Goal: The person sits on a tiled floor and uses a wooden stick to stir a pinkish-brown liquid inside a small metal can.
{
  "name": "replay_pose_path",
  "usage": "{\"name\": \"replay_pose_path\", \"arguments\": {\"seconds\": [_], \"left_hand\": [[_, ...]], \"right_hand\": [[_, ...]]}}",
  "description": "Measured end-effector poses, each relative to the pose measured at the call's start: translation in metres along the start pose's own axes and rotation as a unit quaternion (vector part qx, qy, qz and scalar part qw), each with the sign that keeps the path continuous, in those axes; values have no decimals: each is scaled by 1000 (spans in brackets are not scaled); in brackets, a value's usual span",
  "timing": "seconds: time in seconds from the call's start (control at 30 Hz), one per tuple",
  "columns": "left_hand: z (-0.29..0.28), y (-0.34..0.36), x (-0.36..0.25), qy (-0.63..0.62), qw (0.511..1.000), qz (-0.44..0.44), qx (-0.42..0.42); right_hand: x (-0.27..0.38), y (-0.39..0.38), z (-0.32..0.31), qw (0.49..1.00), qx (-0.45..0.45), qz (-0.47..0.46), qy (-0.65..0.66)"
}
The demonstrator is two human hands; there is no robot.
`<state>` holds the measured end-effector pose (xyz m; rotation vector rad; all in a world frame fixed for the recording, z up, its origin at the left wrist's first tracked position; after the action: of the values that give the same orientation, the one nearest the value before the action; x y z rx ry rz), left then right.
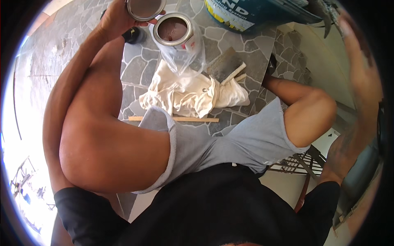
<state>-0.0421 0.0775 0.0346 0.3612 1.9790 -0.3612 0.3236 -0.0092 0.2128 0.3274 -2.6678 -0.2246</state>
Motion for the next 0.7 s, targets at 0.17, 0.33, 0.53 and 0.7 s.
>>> {"name": "replay_pose_path", "arguments": {"seconds": [0.17, 0.33, 0.53, 0.7], "left_hand": [[41, -29, -18, -29, 981, -120, 148], [128, -73, 18, -53, 845, -315, 428], [181, -101, 63, 35, 819, -255, 513], [175, -96, 63, 40, 795, -367, 481]], "right_hand": [[24, -56, 144, 913, 302, -275, 16], [-1, -159, 280, 751, 587, -301, -9], [11, -230, 339, 790, 527, -311, -13], [10, -250, 357, 812, 484, -318, -72]]}}
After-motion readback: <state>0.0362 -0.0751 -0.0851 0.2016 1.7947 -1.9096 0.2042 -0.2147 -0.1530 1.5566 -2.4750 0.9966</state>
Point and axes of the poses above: each hand's wrist, its own y-axis towards the middle knuckle, its own z-axis out of the palm, x = y × z, the point moved 7 cm from there along y, towards the middle knuckle, and after that the axes turned 3 degrees about x, right-handed, at the moved point
